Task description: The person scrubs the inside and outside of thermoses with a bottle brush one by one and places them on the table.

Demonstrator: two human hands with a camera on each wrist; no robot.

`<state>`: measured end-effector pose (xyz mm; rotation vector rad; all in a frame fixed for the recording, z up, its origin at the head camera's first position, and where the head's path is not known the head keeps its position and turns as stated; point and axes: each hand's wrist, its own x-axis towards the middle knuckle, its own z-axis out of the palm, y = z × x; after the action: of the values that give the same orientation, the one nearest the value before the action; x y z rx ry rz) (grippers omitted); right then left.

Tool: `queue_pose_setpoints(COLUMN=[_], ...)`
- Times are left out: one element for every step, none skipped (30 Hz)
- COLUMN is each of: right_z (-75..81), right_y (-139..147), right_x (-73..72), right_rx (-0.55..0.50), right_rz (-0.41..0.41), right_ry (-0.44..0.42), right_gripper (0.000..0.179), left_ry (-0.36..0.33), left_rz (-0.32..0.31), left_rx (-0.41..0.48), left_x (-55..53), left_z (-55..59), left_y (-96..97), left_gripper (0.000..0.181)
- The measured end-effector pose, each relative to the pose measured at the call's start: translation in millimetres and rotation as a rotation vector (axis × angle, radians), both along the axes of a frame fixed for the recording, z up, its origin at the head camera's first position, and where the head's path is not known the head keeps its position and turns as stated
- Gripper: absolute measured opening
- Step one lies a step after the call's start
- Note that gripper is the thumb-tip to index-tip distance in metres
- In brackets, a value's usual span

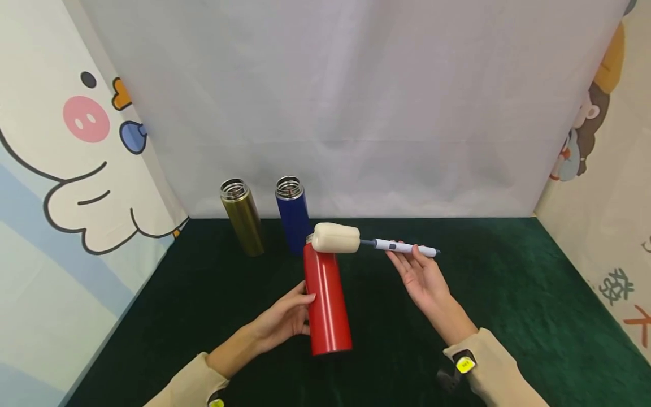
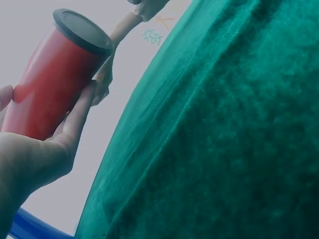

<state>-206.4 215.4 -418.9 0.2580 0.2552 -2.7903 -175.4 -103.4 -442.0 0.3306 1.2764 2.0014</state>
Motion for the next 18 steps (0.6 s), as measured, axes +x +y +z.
queue_pose_setpoints(right_z=[0.0, -0.1, -0.4, -1.2, -2.1, -3.4, -4.6, -5.8, -7.3, -8.5, -10.0, -11.5, -12.9, -14.4, -15.9, -17.2, -18.4, -19.5], right_y=[-1, -1, -2, -2, -1, 0, 0, 1, 2, 4, 5, 6, 7, 8, 10, 11, 12, 13], right_x=[0.0, 0.2, 0.7, 1.7, 3.2, 5.0, 7.2, 9.8, 12.6, 14.8, 17.2, 19.5, 21.9, 24.0, 25.7, 27.2, 28.2, 28.7], right_rx=[-0.014, -0.021, -0.023, -0.02, -0.013, 0.008, 0.043, 0.086, 0.132, 0.186, 0.244, 0.31, 0.371, 0.42, 0.463, 0.499, 0.527, 0.551], right_rz=[-0.012, -0.021, -0.022, -0.02, -0.013, -0.005, 0.002, 0.007, 0.014, 0.02, 0.026, 0.032, 0.037, 0.046, 0.053, 0.06, 0.065, 0.07], right_ry=[-0.009, -0.014, -0.015, -0.015, -0.013, -0.012, -0.013, -0.014, -0.015, -0.016, -0.016, -0.016, -0.015, -0.014, -0.012, -0.009, -0.005, 0.002], right_gripper=[0.013, 0.011, 0.01, 0.008, 0.008, 0.007, 0.007, 0.007, 0.009, 0.011, 0.014, 0.015, 0.017, 0.018, 0.02, 0.02, 0.019, 0.018], left_ry=[-0.002, -0.004, -0.01, -0.015, -0.018, -0.024, -0.032, -0.041, -0.053, -0.061, -0.067, -0.072, -0.078, -0.081, -0.082, -0.086, -0.087, -0.09], left_rz=[-0.005, -0.007, -0.005, -0.001, 0.008, 0.019, 0.032, 0.047, 0.062, 0.077, 0.089, 0.101, 0.114, 0.123, 0.129, 0.135, 0.137, 0.141], left_rx=[0.003, 0.003, 0.005, 0.006, 0.007, 0.014, 0.022, 0.032, 0.045, 0.059, 0.07, 0.083, 0.095, 0.108, 0.118, 0.127, 0.135, 0.141], left_x=[0.2, 0.3, 0.1, -0.1, -0.5, -1.1, -1.7, -2.2, -2.8, -4.0, -5.0, -5.9, -6.7, -7.2, -7.7, -8.1, -8.5, -8.9], left_z=[-0.1, -0.2, -0.6, -1.3, -1.9, -2.6, -3.2, -3.9, -4.6, -4.9, -5.1, -5.3, -5.5, -5.6, -5.6, -5.5, -5.4, -5.3], left_y=[-0.5, -1.0, -1.7, -1.8, -2.0, -2.1, -2.2, -2.3, -2.2, -2.4, -2.6, -2.8, -3.1, -3.5, -3.9, -4.4, -4.8, -5.2], left_gripper=[0.057, 0.058, 0.06, 0.061, 0.061, 0.062, 0.062, 0.063, 0.063, 0.063, 0.064, 0.065, 0.065, 0.066, 0.066, 0.065, 0.065, 0.064])
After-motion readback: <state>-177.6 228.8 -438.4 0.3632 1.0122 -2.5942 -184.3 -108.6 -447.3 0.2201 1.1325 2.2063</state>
